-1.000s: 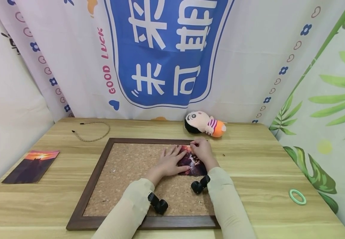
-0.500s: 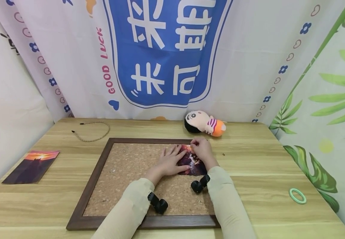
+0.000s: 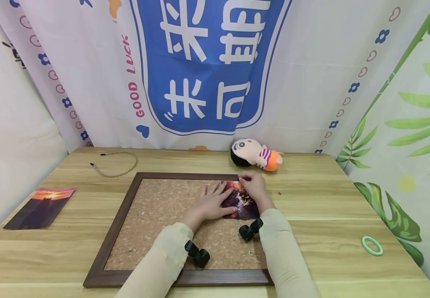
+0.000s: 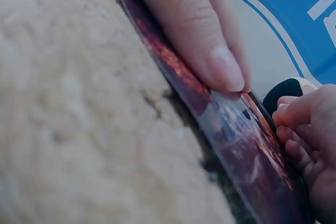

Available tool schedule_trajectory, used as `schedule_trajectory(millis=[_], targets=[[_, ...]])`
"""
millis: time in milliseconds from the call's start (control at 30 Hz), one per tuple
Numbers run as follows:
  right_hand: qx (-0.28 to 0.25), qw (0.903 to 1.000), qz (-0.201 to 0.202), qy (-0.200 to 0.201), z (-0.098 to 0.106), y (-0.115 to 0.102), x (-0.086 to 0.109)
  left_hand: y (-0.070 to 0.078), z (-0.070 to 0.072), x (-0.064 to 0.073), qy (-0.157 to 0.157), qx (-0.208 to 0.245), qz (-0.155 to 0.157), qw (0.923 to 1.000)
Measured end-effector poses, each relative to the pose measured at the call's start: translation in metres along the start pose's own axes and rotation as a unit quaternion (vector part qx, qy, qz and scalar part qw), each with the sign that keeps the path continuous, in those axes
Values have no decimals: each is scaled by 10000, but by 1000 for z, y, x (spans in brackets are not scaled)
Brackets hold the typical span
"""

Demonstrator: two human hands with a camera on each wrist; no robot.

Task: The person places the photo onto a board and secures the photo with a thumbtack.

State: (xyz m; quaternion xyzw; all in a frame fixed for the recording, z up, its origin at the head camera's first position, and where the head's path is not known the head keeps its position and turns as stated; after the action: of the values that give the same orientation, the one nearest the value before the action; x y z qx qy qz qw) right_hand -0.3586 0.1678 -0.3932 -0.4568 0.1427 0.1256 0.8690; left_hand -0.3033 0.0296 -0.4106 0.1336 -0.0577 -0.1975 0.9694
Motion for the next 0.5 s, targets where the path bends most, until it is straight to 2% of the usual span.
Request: schedule_trajectory(millis=[233,500], targets=[[-91,9999,41,-59,-1,-1,0,1,2,2,15,8,2,10000],[-37,9996,-289,-42,-1,3,0,2,2,2,18,-16,45,10000]])
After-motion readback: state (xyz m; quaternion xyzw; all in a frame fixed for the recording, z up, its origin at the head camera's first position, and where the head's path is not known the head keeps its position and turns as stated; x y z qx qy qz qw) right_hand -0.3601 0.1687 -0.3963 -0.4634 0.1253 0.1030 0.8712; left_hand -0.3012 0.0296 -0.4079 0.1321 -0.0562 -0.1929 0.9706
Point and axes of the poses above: each hand's wrist, its own x-axis away from the middle knuckle, its own z-axis out of the back of the hand, y = z × x, the point moved 5 cm from there along -x, towards the middle knuckle, and after that the axes turned 4 degrees about z, right-handed, at the moved point
